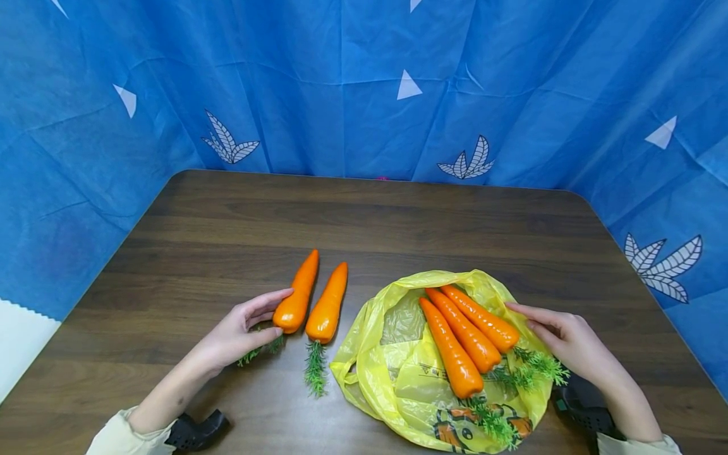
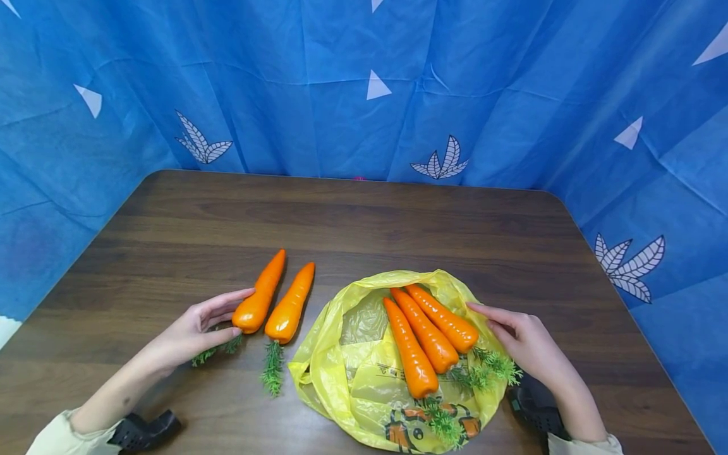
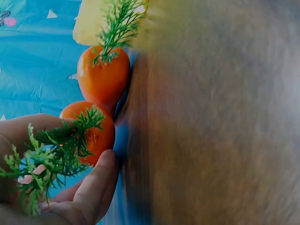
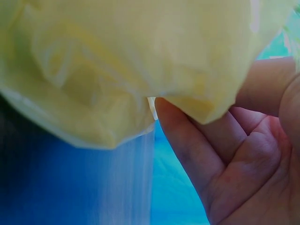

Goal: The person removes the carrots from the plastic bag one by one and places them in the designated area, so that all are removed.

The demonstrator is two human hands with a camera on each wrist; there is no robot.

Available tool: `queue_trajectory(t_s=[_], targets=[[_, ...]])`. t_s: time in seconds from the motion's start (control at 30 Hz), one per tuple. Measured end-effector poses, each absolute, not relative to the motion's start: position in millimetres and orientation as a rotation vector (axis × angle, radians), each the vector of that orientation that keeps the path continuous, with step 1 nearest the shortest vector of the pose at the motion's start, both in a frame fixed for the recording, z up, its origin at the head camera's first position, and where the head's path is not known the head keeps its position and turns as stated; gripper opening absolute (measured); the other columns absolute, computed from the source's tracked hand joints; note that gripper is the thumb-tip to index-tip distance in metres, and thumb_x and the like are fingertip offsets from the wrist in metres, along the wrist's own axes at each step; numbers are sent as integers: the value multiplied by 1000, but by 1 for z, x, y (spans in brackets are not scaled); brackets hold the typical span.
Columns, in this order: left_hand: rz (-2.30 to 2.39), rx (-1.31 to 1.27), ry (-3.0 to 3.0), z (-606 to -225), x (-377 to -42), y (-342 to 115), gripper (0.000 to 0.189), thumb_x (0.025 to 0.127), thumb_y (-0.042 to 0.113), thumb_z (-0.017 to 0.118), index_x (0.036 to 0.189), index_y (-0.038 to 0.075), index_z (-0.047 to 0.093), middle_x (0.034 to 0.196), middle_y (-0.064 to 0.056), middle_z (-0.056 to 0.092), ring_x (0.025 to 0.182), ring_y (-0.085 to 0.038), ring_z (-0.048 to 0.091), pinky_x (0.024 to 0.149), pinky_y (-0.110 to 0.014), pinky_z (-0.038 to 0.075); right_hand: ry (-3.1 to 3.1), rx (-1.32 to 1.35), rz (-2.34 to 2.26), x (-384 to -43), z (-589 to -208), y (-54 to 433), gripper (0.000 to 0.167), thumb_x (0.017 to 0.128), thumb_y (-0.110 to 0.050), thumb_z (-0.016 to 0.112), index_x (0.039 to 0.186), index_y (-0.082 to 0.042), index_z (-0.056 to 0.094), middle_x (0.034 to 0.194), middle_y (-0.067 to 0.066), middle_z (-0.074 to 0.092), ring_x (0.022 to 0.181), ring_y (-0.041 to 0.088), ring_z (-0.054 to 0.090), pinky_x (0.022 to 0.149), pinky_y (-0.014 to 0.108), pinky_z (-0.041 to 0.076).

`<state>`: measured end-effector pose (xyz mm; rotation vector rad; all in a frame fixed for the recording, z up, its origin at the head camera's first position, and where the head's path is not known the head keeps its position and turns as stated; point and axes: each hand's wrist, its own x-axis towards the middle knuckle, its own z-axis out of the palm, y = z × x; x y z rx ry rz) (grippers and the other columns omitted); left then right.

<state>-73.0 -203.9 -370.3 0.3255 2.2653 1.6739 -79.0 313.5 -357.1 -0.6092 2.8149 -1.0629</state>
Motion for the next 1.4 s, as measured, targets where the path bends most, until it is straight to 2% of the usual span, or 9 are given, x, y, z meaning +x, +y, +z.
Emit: queue_trajectory(t_s=[0.47, 0.77, 1.4], targets=[[1676, 339, 2298, -367, -66, -195, 50, 86, 3, 65, 134, 1, 48, 130, -17, 51, 114, -31, 50, 87, -24, 45, 2825, -610, -1047, -79, -357, 313, 37, 92, 6, 53, 127, -5, 59, 57, -11, 36, 38, 6, 32, 36, 23, 34], [1663, 360, 2318, -365, -66, -195, 54, 86, 6, 68, 135, 0, 47, 130, -18, 50, 113, -30, 50, 91, -35, 44, 2833, -600, -1036, -79, -357, 313, 37, 92, 5, 54, 127, -6, 59, 59, -11, 37, 38, 7, 33, 36, 23, 34], [1512, 400, 2507, -364, -70, -198, 61, 82, 13, 73, 135, 1, 46, 130, -17, 51, 110, -30, 52, 86, -46, 44, 2828, -599, -1043, -79, -357, 313, 38, 92, 5, 53, 128, -7, 59, 59, -9, 38, 38, 7, 33, 36, 24, 34]])
